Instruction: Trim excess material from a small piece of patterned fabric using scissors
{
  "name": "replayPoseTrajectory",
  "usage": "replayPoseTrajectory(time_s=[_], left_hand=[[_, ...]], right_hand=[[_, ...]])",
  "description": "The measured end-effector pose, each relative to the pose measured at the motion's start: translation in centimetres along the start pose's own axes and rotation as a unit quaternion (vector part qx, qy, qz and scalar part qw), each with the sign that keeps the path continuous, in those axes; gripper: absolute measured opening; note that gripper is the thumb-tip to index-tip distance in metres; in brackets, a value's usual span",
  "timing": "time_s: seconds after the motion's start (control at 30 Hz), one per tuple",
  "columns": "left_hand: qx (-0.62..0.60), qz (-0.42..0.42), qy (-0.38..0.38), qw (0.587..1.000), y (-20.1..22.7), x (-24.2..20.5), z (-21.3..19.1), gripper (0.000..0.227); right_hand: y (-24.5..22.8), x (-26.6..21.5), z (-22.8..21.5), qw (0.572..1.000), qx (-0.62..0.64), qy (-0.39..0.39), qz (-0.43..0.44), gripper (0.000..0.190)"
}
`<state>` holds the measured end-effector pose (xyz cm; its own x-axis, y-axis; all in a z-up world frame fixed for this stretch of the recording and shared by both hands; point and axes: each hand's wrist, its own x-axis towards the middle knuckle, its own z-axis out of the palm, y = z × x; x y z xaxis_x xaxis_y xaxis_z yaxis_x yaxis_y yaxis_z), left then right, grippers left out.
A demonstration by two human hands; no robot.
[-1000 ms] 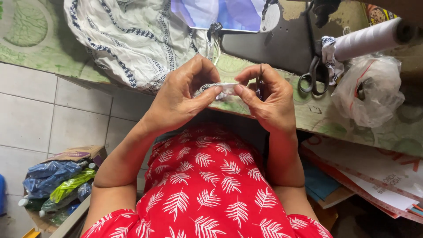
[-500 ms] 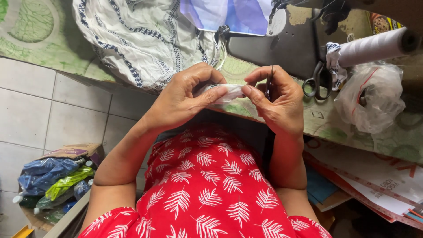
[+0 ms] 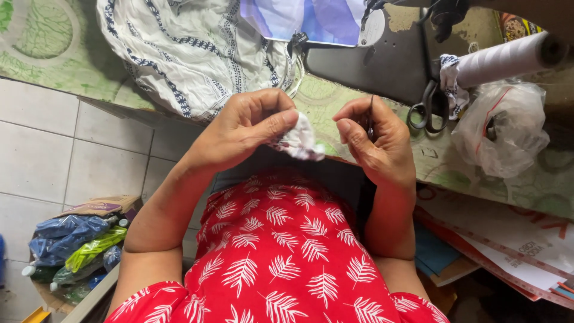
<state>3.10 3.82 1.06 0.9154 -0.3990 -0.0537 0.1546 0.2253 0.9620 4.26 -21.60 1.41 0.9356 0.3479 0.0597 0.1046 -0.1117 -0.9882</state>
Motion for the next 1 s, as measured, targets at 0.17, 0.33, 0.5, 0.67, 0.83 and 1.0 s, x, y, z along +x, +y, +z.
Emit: replayPoseTrajectory(time_s=[0.17, 0.33, 0.5, 0.67, 0.83, 1.0], left_hand=[[0.052, 0.012, 0.001, 0.999, 2.6, -0.1, 1.2, 0.014], [0.165, 0.089, -0.045, 0.981, 3.4, 0.8, 1.7, 0.014], [0.401, 0.245, 0.038, 0.882, 1.6, 1.1, 1.4, 0.009], [0.333, 0.103, 0.118, 0.93, 1.4, -1.9, 3.1, 0.029], [0.197, 0.048, 0.08, 0.976, 0.9, -1.2, 3.7, 0.033], [-0.129, 0.019, 0.167, 0.977, -2.8, 0.2, 5.2, 0.024]], right_hand=[[-0.6, -0.1, 0.3, 0.994, 0.093, -0.039, 0.033, 0.03], [-0.2, -0.3, 1.4, 0.995, 0.058, -0.073, 0.02, 0.027], [2.3, -1.4, 2.0, 0.991, 0.123, -0.019, 0.051, 0.014], [1.1, -1.1, 2.8, 0.989, 0.131, 0.051, 0.033, 0.014], [0.9, -1.7, 4.1, 0.989, 0.129, 0.061, 0.033, 0.022], [1.4, -2.0, 4.5, 0.988, 0.132, 0.07, 0.036, 0.017]])
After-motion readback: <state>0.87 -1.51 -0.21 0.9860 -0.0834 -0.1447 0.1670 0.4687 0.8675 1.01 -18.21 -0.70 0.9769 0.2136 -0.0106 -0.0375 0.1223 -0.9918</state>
